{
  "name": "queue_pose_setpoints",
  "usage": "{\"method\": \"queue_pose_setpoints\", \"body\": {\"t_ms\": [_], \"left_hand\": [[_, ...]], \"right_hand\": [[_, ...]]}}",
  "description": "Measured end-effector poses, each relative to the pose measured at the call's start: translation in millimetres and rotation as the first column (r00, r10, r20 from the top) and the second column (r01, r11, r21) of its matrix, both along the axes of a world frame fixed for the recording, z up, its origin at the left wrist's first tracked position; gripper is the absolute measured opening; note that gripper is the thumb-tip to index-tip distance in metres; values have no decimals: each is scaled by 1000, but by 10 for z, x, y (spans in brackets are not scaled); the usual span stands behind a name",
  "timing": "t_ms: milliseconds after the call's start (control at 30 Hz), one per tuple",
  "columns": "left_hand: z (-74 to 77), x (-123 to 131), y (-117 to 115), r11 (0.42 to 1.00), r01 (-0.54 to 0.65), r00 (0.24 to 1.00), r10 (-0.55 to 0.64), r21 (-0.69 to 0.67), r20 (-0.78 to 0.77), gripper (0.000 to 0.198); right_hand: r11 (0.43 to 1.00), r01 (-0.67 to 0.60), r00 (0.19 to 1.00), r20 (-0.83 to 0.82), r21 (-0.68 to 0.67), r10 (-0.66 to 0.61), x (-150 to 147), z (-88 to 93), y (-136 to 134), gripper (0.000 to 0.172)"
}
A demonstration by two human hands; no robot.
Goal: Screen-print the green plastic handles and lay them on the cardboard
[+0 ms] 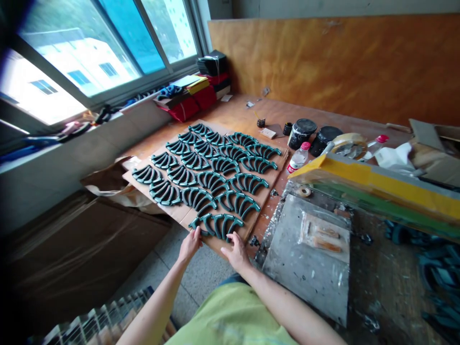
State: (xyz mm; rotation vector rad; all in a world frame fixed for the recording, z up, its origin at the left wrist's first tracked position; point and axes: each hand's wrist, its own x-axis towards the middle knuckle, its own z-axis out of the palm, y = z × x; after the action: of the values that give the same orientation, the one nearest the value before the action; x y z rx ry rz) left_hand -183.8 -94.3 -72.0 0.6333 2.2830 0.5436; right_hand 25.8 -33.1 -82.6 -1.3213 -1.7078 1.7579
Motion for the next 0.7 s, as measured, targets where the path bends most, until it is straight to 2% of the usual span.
{"method": "queue_pose_setpoints", "body": {"t_ms": [133, 233, 367, 433, 567, 700], "left_hand": [[-107, 52, -87, 995, -49, 993, 39, 83, 112, 51], [-167, 120, -199, 981, -126, 980, 99, 150, 174, 56], [-190, 168, -463, 937, -281, 949, 239, 206, 207, 61], [-171, 139, -611, 908, -357, 927, 314, 219, 207, 65], [-90, -76, -797, 858, -443, 895, 408, 259, 179, 69], [-37, -543, -730, 836, -460, 887, 449, 300, 108, 69]], "right_hand": [[999, 32, 999, -1, -38, -32, 28, 65, 24, 43], [989, 136, 988, -59, -63, -140, 69, 66, 17, 45], [950, 298, 931, -189, -95, -311, 102, 51, 93, 63], [935, 337, 918, -179, -112, -353, 100, 70, 170, 73], [915, 398, 914, -50, -71, -402, 63, 149, 306, 87], [875, 480, 876, 84, -60, -475, -2, 179, 404, 96]]}}
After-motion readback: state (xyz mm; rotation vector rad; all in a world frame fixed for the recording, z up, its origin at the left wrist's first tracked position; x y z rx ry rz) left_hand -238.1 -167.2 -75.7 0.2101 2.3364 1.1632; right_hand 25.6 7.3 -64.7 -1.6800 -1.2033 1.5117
